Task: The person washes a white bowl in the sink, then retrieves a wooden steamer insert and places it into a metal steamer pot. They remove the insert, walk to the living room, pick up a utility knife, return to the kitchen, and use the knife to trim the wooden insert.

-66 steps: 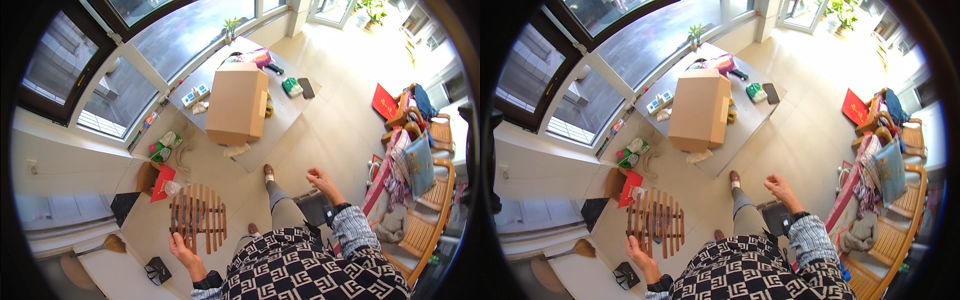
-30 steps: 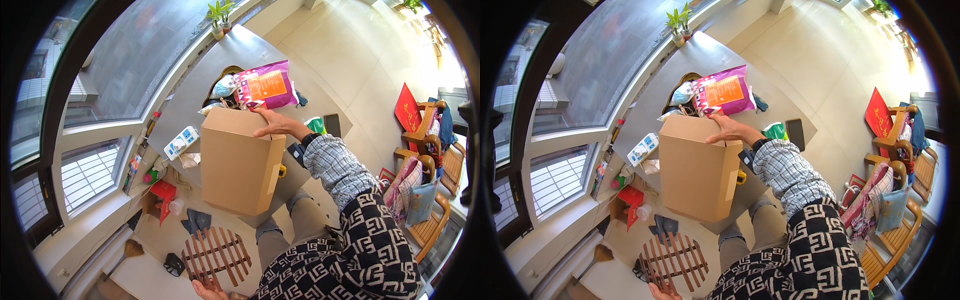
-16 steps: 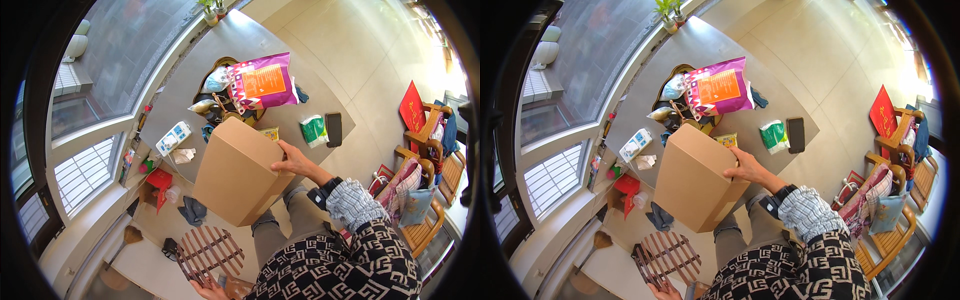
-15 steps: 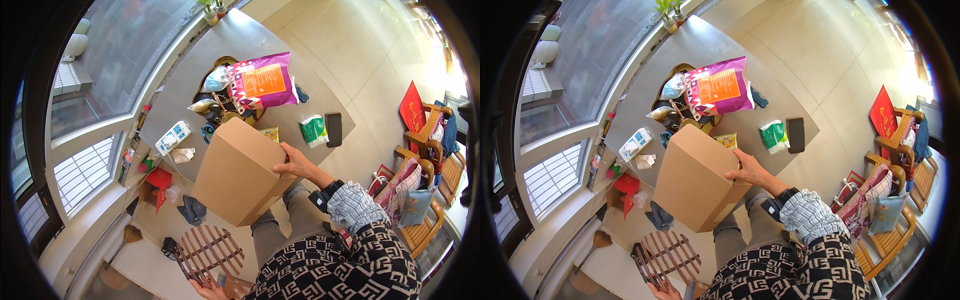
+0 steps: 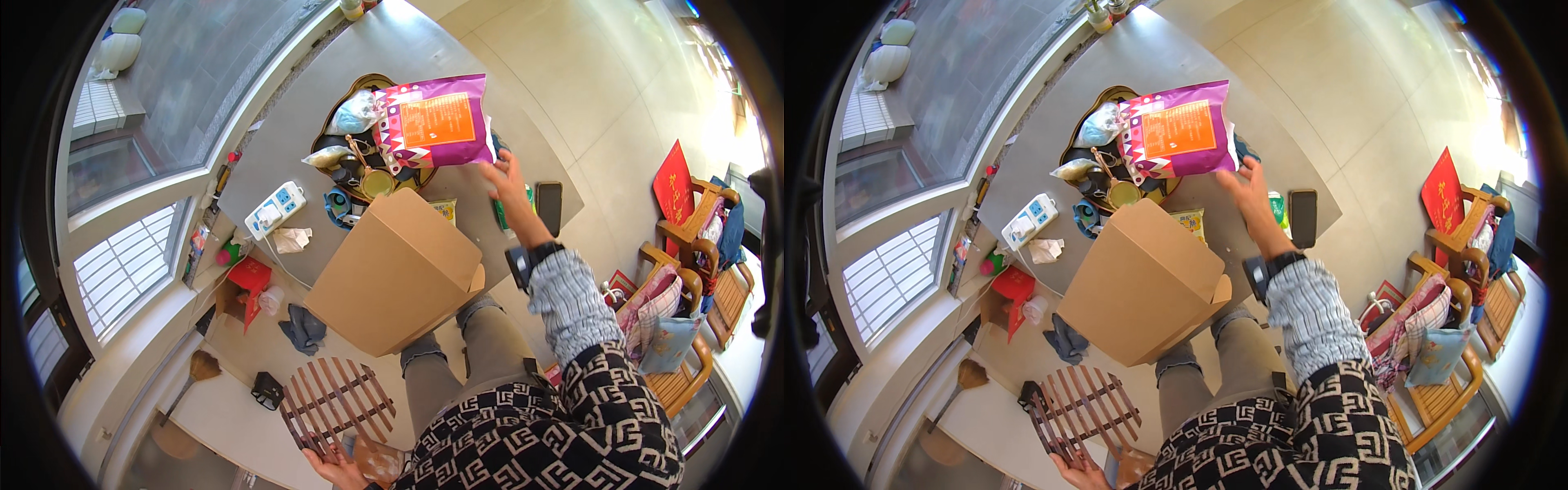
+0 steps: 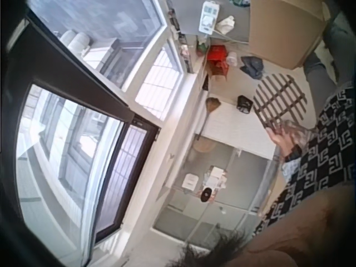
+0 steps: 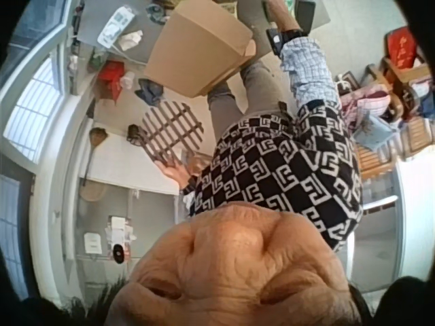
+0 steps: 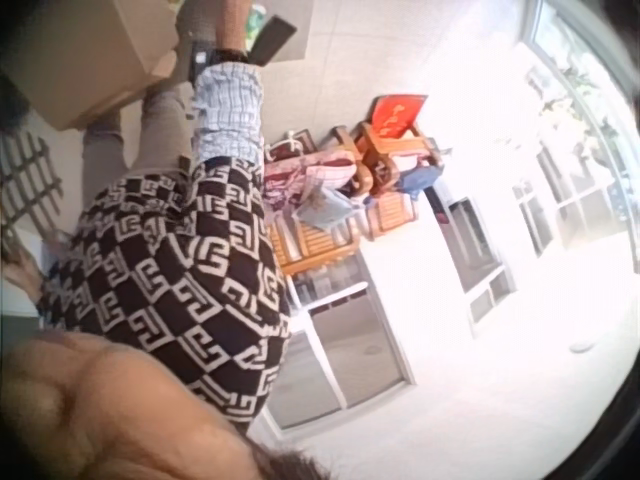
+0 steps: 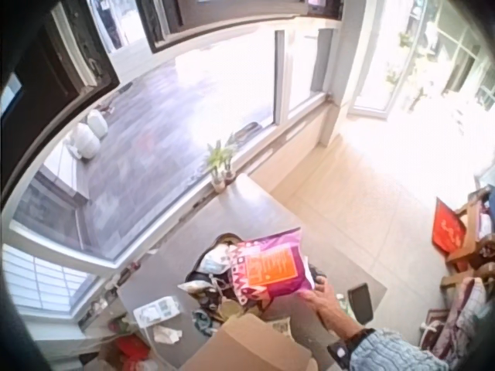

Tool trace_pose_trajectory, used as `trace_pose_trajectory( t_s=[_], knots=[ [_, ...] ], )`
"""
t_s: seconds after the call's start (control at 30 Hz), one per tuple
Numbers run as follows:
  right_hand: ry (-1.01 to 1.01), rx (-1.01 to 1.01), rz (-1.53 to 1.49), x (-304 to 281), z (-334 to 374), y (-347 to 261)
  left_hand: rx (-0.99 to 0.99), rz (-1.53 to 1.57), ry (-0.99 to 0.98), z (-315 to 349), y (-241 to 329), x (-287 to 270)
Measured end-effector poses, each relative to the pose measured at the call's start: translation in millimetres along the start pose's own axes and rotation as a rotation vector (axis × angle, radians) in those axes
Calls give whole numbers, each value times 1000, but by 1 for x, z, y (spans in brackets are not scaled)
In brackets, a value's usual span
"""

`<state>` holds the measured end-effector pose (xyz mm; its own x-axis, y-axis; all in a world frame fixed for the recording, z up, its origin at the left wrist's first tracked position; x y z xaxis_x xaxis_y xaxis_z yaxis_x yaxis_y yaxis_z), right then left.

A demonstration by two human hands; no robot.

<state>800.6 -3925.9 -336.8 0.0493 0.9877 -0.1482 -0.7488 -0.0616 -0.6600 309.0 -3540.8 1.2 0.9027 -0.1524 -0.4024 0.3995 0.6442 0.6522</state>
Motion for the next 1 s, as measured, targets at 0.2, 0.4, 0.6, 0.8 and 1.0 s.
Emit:
trace_pose_trajectory(
  t_s=[0.2,0.4,0.6,0.8,1.0],
  knots=[
    [-120,186,-107,39,-32,-65,53,-125,36,-17,-15,-30],
    [-434,37,-192,98,-13,-171,-115,-6,10,-29,-41,-43],
    [-562,-233,-33,144,-3,-256,-46,49,-64,-26,-46,-16],
    [-655,-607,376,143,16,-279,164,-58,253,-32,-52,-23],
    [-497,-339,133,88,0,-232,-26,-4,-90,-28,-59,-4]
  ],
)
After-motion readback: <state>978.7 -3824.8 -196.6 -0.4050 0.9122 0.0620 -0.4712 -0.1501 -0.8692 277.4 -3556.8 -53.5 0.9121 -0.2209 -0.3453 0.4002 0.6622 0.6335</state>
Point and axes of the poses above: each hand's wrist, its own z-axis away from the middle knuckle, its own x-axis out of the palm, y = z × x, the point moved 8 cm from there along -z, towards the middle knuckle, and after that the axes turned 6 degrees about x, right-handed, at the moved point
